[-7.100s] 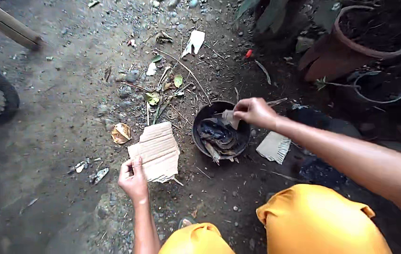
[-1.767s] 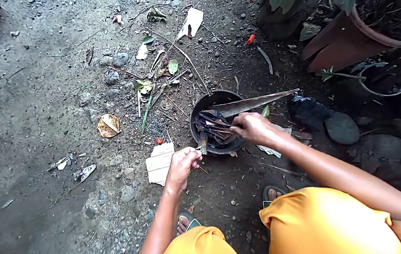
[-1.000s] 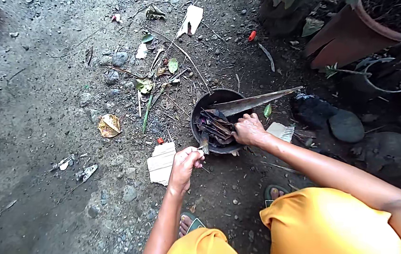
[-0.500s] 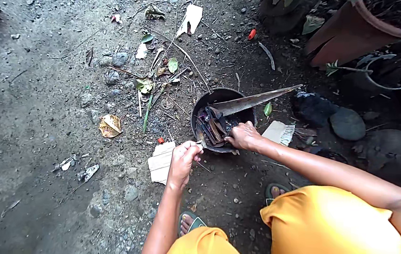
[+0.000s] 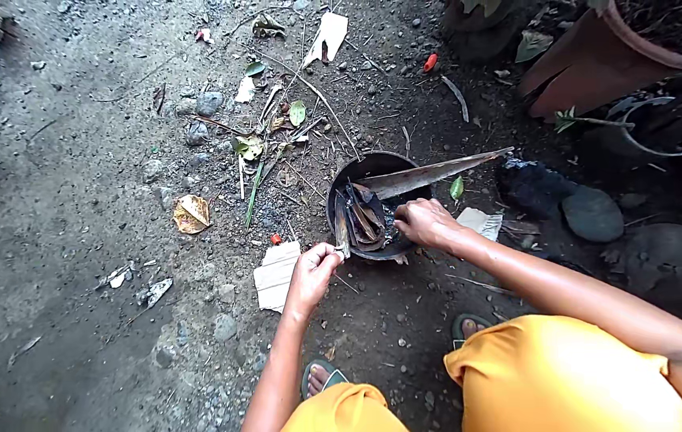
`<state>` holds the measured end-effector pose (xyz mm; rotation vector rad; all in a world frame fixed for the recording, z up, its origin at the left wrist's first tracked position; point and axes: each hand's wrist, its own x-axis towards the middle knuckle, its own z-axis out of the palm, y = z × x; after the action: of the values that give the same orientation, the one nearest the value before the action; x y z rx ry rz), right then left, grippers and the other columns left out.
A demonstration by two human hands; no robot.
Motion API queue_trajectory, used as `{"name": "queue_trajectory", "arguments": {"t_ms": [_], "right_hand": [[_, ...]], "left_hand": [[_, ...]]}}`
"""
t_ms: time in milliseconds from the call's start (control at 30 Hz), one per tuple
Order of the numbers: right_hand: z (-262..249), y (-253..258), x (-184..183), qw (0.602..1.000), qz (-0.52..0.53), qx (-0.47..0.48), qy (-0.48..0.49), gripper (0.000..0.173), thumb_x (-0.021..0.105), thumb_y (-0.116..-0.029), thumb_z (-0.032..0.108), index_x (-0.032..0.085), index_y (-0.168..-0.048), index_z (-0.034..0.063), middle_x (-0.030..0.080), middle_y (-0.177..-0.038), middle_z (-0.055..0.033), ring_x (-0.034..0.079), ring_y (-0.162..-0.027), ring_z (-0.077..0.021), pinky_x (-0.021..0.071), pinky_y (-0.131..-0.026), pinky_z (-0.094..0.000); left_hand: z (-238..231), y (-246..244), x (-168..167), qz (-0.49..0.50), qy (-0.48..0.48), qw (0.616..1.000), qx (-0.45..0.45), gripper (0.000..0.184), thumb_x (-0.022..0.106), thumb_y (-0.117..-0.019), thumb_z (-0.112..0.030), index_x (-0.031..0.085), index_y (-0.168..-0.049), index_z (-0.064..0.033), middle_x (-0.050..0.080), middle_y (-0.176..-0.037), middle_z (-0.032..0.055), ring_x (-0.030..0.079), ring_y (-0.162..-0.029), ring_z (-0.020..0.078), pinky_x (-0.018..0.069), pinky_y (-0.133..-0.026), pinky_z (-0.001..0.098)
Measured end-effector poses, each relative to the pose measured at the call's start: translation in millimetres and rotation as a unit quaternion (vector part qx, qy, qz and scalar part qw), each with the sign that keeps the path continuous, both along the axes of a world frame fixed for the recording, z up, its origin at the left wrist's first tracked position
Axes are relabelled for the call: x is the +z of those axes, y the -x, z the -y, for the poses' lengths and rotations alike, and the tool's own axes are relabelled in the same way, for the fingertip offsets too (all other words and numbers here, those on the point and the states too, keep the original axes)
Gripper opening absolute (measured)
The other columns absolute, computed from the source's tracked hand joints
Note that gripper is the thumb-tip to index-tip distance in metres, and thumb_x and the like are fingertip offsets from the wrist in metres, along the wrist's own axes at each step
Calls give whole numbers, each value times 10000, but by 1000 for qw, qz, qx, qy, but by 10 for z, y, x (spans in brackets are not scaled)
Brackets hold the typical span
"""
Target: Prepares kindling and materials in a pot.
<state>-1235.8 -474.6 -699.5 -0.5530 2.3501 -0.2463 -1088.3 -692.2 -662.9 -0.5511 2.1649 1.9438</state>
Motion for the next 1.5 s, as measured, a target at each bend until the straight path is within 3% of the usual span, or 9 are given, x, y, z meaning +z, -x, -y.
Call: {"name": "queue_trajectory", "arguments": {"t_ms": [133,267,367,433,700,1167,1267,1400,1500], "right_hand": [[57,33,-151,999,29,-37,23,269,578,-1034,184,697,-1176,-11,693,-1130,-243,650,-1123,-424,494,-967,-606],[187,27,-117,987,142,-75,20,418,579,-1049,385,722,-1143,4,693,-1140,-236,636,-1143,-404,456,-993,-613],[246,-26,-106,984,160,-74,-18,553,627,-986,532,709,-1182,21,675,-1204,-233,609,-1201,-404,440,-1019,-622],[270,-73,-120,986,151,-65,-40,598,603,-986,565,691,-1186,8,666,-1209,-242,604,-1208,-410,443,-1015,-619],[292,-75,-188,987,131,-92,-26,487,596,-1023,467,708,-1103,0,683,-1157,-234,626,-1169,-392,459,-990,-601],[319,-23,-174,979,189,-81,1,491,540,-1059,437,691,-1181,-14,670,-1200,-239,613,-1181,-387,432,-1021,-592],[207,-38,49,992,112,-51,40,355,565,-1061,326,712,-1186,28,702,-1129,-225,653,-1110,-407,475,-968,-619],[-28,95,170,961,-187,13,203,212,633,-1000,138,725,-1138,6,704,-1089,-231,666,-1058,-440,522,-911,-627],[-142,385,196,937,-317,54,137,213,672,-931,56,694,-1117,-45,651,-1178,-307,602,-1126,-519,428,-963,-669]], "left_hand": [[46,-11,-48,70,144,985,-59,199,520,-990,-172,648,-883,-65,544,-727,-40,528,-678,64,445,-681,299],[27,-37,-4,107,193,975,-38,195,568,-964,-182,688,-997,-31,620,-793,12,584,-718,104,486,-717,340],[-4,-47,15,126,168,978,-8,302,535,-959,-123,668,-1194,11,689,-889,66,661,-781,127,551,-785,347],[-27,-44,25,133,129,982,17,332,512,-969,-60,640,-1262,30,682,-861,47,645,-731,85,546,-742,281],[-61,-5,26,109,-72,985,116,375,491,-978,69,549,-1347,101,662,-783,41,630,-628,61,557,-644,212],[-124,65,-69,108,-58,990,76,366,521,-1021,7,525,-1378,87,673,-773,42,647,-624,59,570,-650,213],[-126,37,-140,101,-46,991,78,359,564,-1011,-6,544,-1358,83,663,-726,16,645,-609,49,569,-638,204],[-143,32,-82,99,-122,979,127,318,506,-1025,31,541,-1334,100,656,-755,30,615,-594,51,552,-621,194],[-156,-3,-23,106,-178,966,152,310,469,-1035,25,538,-1330,94,649,-766,44,615,-589,69,560,-608,207]]}}
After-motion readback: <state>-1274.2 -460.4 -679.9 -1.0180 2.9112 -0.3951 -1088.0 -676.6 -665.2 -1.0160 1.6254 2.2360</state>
